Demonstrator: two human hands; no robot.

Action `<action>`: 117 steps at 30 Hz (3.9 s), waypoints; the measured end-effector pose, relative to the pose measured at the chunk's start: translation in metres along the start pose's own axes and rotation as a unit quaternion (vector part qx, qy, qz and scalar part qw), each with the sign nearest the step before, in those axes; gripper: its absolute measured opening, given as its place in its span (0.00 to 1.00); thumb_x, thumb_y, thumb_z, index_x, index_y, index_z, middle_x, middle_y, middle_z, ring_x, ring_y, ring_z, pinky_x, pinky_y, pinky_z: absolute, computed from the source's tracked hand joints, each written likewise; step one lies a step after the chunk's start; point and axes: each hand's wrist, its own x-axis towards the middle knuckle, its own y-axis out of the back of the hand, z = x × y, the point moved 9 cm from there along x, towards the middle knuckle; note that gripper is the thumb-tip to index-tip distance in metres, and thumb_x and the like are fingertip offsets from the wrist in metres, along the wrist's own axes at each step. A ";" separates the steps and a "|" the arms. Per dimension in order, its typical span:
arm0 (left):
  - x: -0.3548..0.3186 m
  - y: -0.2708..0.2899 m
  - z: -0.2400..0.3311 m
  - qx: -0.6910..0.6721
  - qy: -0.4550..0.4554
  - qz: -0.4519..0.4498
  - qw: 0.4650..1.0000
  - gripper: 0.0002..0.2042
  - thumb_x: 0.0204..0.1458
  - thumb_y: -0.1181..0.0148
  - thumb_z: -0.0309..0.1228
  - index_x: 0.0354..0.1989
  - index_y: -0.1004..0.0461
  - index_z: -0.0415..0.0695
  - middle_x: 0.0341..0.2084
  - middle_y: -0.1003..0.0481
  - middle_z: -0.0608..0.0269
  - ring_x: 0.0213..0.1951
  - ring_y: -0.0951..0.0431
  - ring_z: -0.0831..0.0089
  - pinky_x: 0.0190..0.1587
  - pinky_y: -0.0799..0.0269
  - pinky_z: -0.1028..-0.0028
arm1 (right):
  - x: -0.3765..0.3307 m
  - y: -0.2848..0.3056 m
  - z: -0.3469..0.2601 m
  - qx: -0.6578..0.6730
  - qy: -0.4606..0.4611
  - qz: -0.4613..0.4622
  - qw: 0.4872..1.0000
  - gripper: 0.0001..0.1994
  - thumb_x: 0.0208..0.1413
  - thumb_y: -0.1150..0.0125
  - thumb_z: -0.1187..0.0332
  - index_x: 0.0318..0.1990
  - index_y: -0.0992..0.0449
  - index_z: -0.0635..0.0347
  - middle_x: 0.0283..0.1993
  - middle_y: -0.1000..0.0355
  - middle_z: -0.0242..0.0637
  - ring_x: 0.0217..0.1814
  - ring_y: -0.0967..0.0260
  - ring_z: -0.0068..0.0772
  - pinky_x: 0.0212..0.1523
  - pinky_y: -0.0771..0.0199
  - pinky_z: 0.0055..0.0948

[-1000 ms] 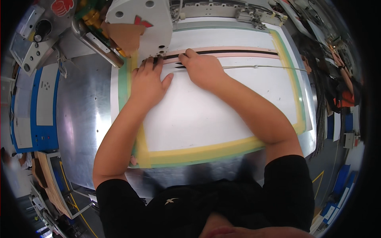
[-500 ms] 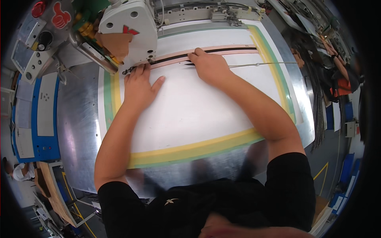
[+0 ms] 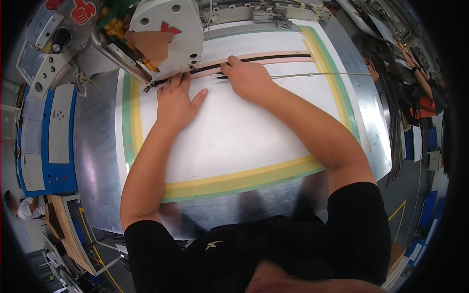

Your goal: Apply black leather or synthetic strips to a white guide board and process them through an industrial machine.

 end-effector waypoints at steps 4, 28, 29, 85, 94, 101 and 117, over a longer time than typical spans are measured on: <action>-0.001 0.003 0.002 0.004 -0.001 -0.003 1.000 0.34 0.62 0.41 0.52 0.68 0.30 0.38 0.65 0.29 0.47 0.66 0.30 0.49 0.68 0.39 0.50 | 0.001 0.001 -0.009 0.002 0.012 0.003 1.000 0.19 0.62 0.50 0.75 0.59 0.24 0.60 0.56 0.27 0.41 0.46 0.19 0.48 0.44 0.17 0.44; -0.002 -0.001 -0.006 0.002 0.004 -0.014 1.000 0.33 0.62 0.40 0.51 0.69 0.31 0.39 0.67 0.31 0.46 0.69 0.33 0.48 0.70 0.41 0.49 | -0.045 0.030 0.092 -0.073 -0.104 -0.013 0.992 0.22 0.63 0.51 0.77 0.62 0.24 0.51 0.56 0.27 0.38 0.53 0.21 0.45 0.50 0.19 0.43; -0.002 -0.002 -0.007 0.003 0.001 -0.011 1.000 0.33 0.62 0.40 0.51 0.69 0.31 0.39 0.67 0.31 0.46 0.68 0.33 0.49 0.70 0.41 0.49 | -0.047 0.031 0.095 -0.077 -0.114 -0.016 0.990 0.22 0.63 0.51 0.77 0.63 0.24 0.51 0.56 0.27 0.38 0.53 0.21 0.44 0.51 0.19 0.42; -0.005 0.002 -0.012 0.011 -0.014 -0.010 1.000 0.34 0.60 0.39 0.53 0.67 0.29 0.39 0.66 0.30 0.48 0.67 0.31 0.51 0.67 0.39 0.50 | 0.001 -0.008 -0.015 0.029 0.030 0.026 0.999 0.21 0.60 0.45 0.73 0.60 0.21 0.54 0.54 0.25 0.35 0.45 0.20 0.43 0.43 0.18 0.41; -0.002 0.003 -0.009 -0.001 -0.022 -0.020 1.000 0.33 0.61 0.39 0.50 0.68 0.30 0.38 0.66 0.30 0.46 0.67 0.31 0.50 0.67 0.38 0.51 | 0.000 -0.015 -0.021 0.057 0.040 -0.008 0.998 0.21 0.58 0.41 0.70 0.60 0.22 0.51 0.53 0.26 0.34 0.48 0.21 0.43 0.46 0.19 0.42; -0.004 0.003 -0.012 0.001 -0.020 -0.011 1.000 0.34 0.60 0.39 0.52 0.68 0.30 0.39 0.66 0.31 0.47 0.67 0.31 0.50 0.66 0.38 0.50 | 0.009 -0.016 -0.035 0.060 0.035 -0.024 0.997 0.23 0.59 0.43 0.68 0.64 0.25 0.50 0.57 0.29 0.40 0.48 0.21 0.45 0.48 0.19 0.43; -0.014 0.007 -0.028 -0.021 -0.013 0.013 1.000 0.32 0.60 0.39 0.51 0.67 0.29 0.43 0.64 0.28 0.52 0.65 0.29 0.54 0.65 0.37 0.51 | 0.012 -0.017 -0.038 0.044 0.033 -0.026 0.998 0.24 0.60 0.44 0.68 0.66 0.27 0.51 0.58 0.30 0.42 0.49 0.21 0.47 0.49 0.19 0.44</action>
